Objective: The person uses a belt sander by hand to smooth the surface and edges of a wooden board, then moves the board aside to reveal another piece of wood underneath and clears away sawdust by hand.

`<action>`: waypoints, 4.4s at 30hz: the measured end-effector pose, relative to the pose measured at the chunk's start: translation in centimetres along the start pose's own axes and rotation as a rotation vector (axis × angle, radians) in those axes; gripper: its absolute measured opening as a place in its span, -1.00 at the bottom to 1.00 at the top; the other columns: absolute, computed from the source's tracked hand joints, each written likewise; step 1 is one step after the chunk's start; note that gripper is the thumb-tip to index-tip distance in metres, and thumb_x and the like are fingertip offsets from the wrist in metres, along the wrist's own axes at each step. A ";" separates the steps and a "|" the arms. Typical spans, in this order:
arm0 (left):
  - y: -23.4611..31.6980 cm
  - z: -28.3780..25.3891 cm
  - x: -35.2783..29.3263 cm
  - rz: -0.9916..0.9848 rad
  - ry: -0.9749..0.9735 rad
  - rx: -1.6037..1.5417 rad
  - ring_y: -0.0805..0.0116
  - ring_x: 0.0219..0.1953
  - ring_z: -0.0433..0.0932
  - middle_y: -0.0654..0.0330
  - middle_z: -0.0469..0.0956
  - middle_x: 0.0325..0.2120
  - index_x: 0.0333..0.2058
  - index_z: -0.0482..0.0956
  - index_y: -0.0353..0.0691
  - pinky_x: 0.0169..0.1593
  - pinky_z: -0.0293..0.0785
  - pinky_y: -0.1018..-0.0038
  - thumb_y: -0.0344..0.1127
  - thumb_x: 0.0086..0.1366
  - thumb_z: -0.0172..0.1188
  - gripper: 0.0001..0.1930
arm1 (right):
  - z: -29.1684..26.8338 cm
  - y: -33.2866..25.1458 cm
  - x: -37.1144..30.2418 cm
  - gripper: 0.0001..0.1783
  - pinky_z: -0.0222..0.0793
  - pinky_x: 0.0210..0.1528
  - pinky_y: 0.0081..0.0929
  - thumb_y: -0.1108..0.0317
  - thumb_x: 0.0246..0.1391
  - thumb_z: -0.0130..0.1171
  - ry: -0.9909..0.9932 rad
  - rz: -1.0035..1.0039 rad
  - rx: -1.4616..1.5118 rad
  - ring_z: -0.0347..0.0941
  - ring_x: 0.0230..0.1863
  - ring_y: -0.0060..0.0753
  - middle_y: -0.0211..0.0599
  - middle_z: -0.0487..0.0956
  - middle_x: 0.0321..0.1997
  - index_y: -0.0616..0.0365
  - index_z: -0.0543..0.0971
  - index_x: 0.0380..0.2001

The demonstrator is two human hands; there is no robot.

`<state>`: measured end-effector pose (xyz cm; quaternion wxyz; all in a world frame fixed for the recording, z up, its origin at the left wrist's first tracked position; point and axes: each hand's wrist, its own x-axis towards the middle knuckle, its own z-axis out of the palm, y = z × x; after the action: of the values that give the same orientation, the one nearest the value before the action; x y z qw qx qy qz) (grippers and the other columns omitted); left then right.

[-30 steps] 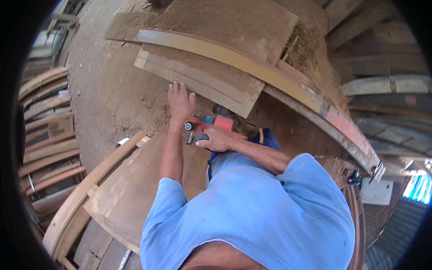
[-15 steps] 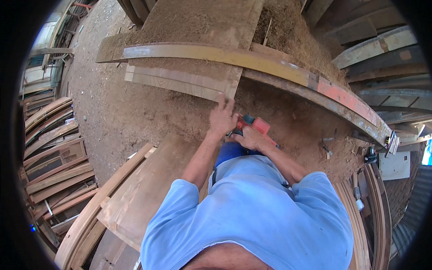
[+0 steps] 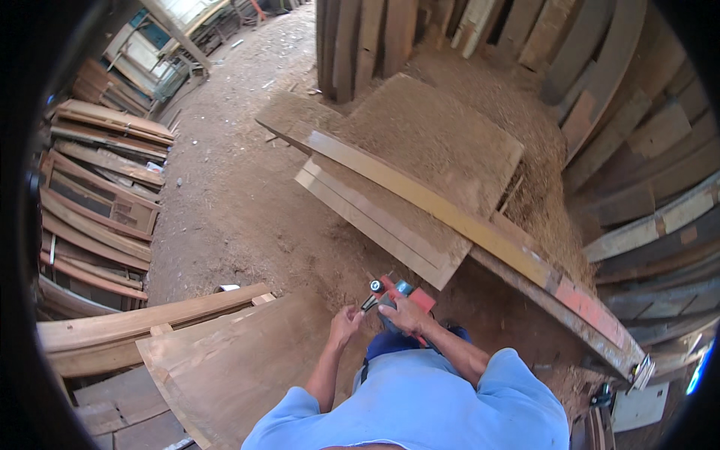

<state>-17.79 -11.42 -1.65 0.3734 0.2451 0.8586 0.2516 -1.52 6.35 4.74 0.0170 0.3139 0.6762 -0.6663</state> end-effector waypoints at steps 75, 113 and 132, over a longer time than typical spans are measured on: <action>13.2 12.6 -0.2 0.032 0.540 -0.533 0.16 -0.20 0.62 0.01 0.52 -0.25 0.02 0.61 -0.30 -0.11 0.57 0.32 -0.16 0.22 0.44 -0.53 | -11.4 -2.5 -0.1 -0.26 0.44 -0.07 -0.12 -0.23 0.16 0.14 -0.084 -0.063 -0.164 0.59 -0.15 0.13 0.21 0.60 -0.24 0.42 0.56 -0.15; 8.8 -19.7 27.0 0.127 0.404 -0.706 0.57 -0.38 0.49 0.33 0.63 -0.38 -0.16 0.66 -0.33 -0.28 0.44 0.54 -0.09 0.41 0.29 -0.65 | 0.1 -20.1 35.5 -0.29 0.48 -0.07 -0.05 -0.21 0.25 0.09 -0.063 -0.315 -0.273 0.61 -0.10 0.23 0.31 0.63 -0.22 0.41 0.59 -0.17; 5.7 -0.6 5.5 0.289 0.181 0.317 -0.13 0.21 0.42 -0.31 0.46 0.10 0.26 0.34 -0.53 0.26 0.32 0.02 -0.18 0.23 0.35 -0.26 | -1.9 1.4 -0.1 -0.27 0.46 0.02 -0.14 -0.15 0.20 0.20 0.052 0.154 -0.128 0.60 -0.04 0.02 0.18 0.63 -0.07 0.41 0.53 0.04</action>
<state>-20.21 -3.86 -0.65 0.2117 0.3975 0.8734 0.1856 -0.07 7.93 3.76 0.0706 0.3806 0.6915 -0.6099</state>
